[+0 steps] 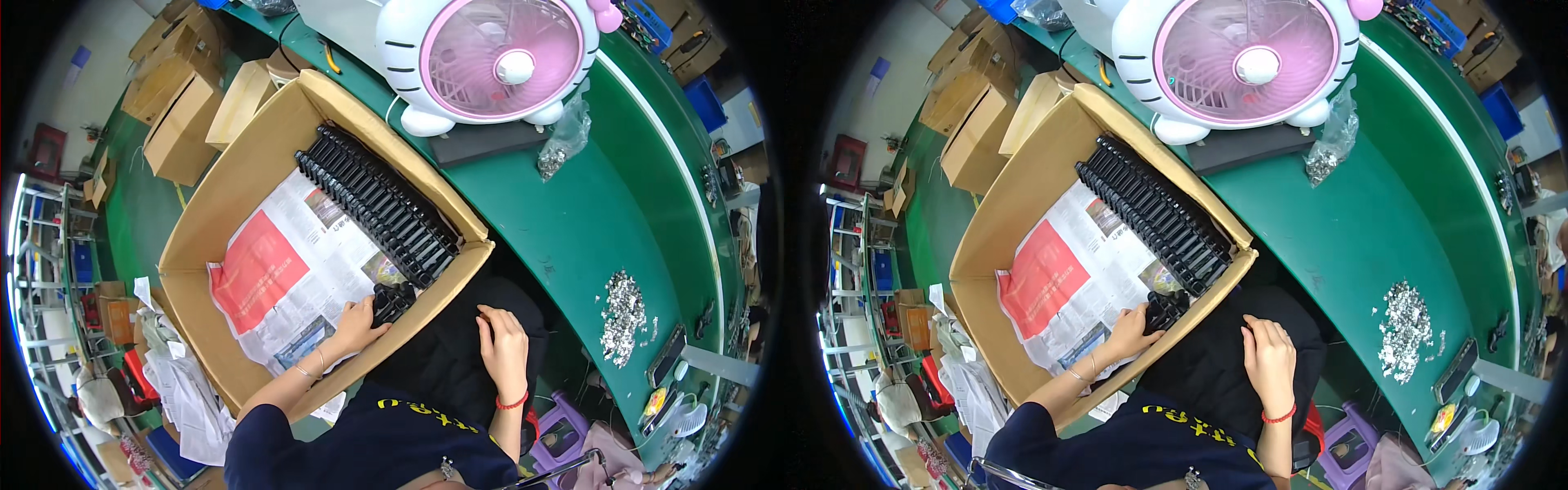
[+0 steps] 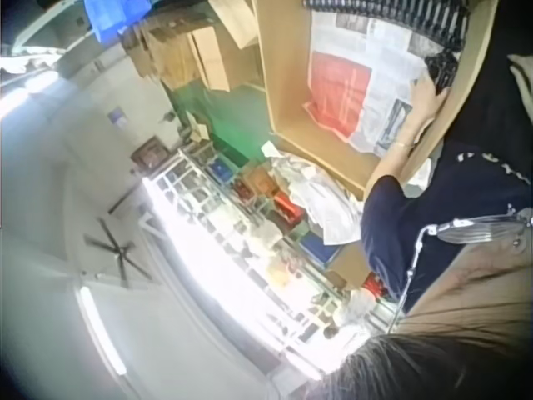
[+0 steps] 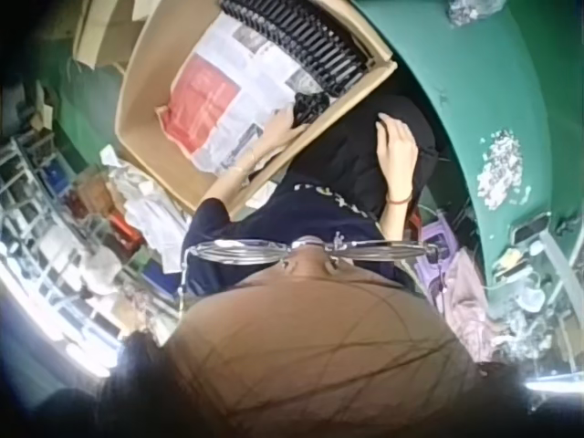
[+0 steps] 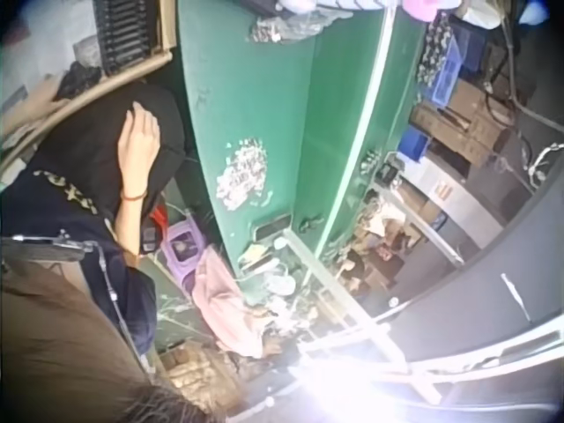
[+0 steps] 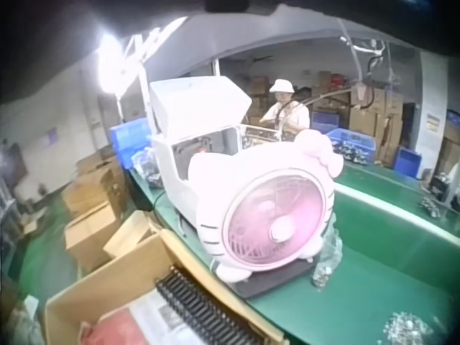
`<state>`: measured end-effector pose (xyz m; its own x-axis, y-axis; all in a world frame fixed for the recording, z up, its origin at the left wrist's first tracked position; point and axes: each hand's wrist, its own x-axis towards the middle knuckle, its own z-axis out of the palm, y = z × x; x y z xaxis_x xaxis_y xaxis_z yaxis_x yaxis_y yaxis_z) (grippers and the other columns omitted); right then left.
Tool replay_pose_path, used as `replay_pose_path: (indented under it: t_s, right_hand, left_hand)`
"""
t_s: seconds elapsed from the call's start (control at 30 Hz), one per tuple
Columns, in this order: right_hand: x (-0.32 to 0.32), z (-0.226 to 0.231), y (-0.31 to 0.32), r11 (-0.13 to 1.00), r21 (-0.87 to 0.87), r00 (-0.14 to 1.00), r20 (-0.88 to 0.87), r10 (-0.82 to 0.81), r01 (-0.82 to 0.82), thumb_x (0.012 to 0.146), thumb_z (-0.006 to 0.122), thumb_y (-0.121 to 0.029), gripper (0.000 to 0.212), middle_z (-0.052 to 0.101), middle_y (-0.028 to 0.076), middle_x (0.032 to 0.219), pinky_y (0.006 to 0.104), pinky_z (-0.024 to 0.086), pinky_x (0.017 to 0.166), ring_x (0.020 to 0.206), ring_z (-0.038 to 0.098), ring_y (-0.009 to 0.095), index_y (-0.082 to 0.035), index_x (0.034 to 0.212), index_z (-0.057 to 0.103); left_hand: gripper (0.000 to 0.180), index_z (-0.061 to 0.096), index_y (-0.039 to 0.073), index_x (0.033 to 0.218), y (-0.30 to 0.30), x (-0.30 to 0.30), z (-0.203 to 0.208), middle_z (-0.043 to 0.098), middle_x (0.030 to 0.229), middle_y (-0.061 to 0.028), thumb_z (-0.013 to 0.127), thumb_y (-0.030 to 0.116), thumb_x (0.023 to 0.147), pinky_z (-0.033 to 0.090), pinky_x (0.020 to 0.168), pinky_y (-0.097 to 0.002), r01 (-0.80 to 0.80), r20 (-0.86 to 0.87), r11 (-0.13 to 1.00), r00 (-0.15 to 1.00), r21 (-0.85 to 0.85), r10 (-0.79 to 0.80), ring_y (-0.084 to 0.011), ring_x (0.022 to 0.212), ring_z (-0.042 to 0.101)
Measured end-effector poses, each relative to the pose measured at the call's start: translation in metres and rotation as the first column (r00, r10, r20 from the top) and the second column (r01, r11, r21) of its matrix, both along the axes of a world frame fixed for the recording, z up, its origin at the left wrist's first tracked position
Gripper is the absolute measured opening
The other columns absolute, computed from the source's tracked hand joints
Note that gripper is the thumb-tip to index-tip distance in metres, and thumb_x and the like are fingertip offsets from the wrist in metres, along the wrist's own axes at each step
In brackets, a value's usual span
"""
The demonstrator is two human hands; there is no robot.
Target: Assembling game controller components on a production line.
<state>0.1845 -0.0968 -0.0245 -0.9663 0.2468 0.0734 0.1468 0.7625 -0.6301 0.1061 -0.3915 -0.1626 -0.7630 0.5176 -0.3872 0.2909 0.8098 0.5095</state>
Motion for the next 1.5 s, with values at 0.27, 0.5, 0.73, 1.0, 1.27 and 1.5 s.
replay_pose_path:
  t_s: [0.27,0.5,0.73,1.0,1.27,1.5]
  right_hand:
    - [0.001,-0.001,-0.003,1.0,0.003,1.0,0.023,-0.003,0.003,0.09,0.068,-0.004,0.014,0.07,0.016,0.093,0.0402,0.055,0.076,0.085,0.068,0.035,0.0,0.103,0.069]
    - [0.003,0.0,-0.003,1.0,0.009,0.999,0.044,-0.007,0.006,0.09,0.067,-0.004,0.015,0.07,0.016,0.094,0.0409,0.054,0.077,0.087,0.068,0.035,0.0,0.104,0.069]
    - [0.002,-0.004,-0.003,0.999,0.036,0.999,0.047,-0.005,0.004,0.09,0.067,-0.007,0.015,0.069,0.015,0.093,0.0413,0.053,0.08,0.086,0.066,0.033,-0.001,0.103,0.069]
    - [0.005,-0.007,-0.001,0.999,0.054,0.999,0.052,-0.004,0.001,0.091,0.067,-0.008,0.015,0.069,0.014,0.093,0.0406,0.053,0.079,0.087,0.066,0.033,-0.001,0.104,0.07]
    - [-0.001,0.01,0.003,0.997,-0.069,0.996,-0.09,0.018,-0.024,0.087,0.07,-0.003,0.018,0.07,0.013,0.096,0.0385,0.054,0.079,0.089,0.067,0.031,0.0,0.104,0.07]
    - [-0.02,0.157,0.043,0.26,-0.677,0.686,-0.724,-0.072,-0.688,0.099,0.052,-0.059,0.076,0.053,0.028,0.13,0.044,0.06,0.076,0.105,0.063,0.037,-0.005,0.15,0.037]
  left_hand:
    - [0.063,0.047,-0.008,0.131,0.004,0.012,0.008,0.066,0.109,-0.028,0.075,0.028,0.087,0.047,0.095,-0.0467,-0.09,-0.199,0.993,0.975,0.077,0.104,-0.0433,0.104,0.061]
    - [0.027,0.057,0.0,0.116,-0.003,-0.006,-0.007,0.069,0.092,-0.0219,0.062,0.011,0.091,0.053,0.076,-0.0453,-0.151,0.048,0.986,0.988,0.073,0.148,-0.0394,0.089,0.068]
    - [0.022,0.055,0.001,0.11,0.012,0.003,-0.024,0.066,0.094,-0.0216,0.062,0.009,0.091,0.053,0.078,-0.0482,-0.094,-0.308,0.993,0.945,0.067,0.11,-0.0413,0.084,0.065]
    - [0.037,0.053,-0.006,0.116,0.027,-0.001,0.009,0.066,0.092,-0.0238,0.064,0.02,0.093,0.053,0.078,-0.0487,-0.135,-0.044,0.991,0.99,0.019,0.135,-0.044,0.085,0.065]
    - [0.058,0.052,-0.008,0.126,0.021,-0.009,-0.009,0.071,0.086,-0.0166,0.066,0.038,0.094,0.055,0.07,-0.0411,0.271,-0.174,0.911,0.926,-0.311,-0.335,-0.0317,0.08,0.071]
    - [0.045,0.058,-0.002,0.114,0.011,-0.026,0.003,0.071,0.083,-0.0156,0.068,0.036,0.092,0.055,0.07,-0.043,0.353,-0.208,0.893,0.886,-0.279,-0.415,-0.0326,0.08,0.071]
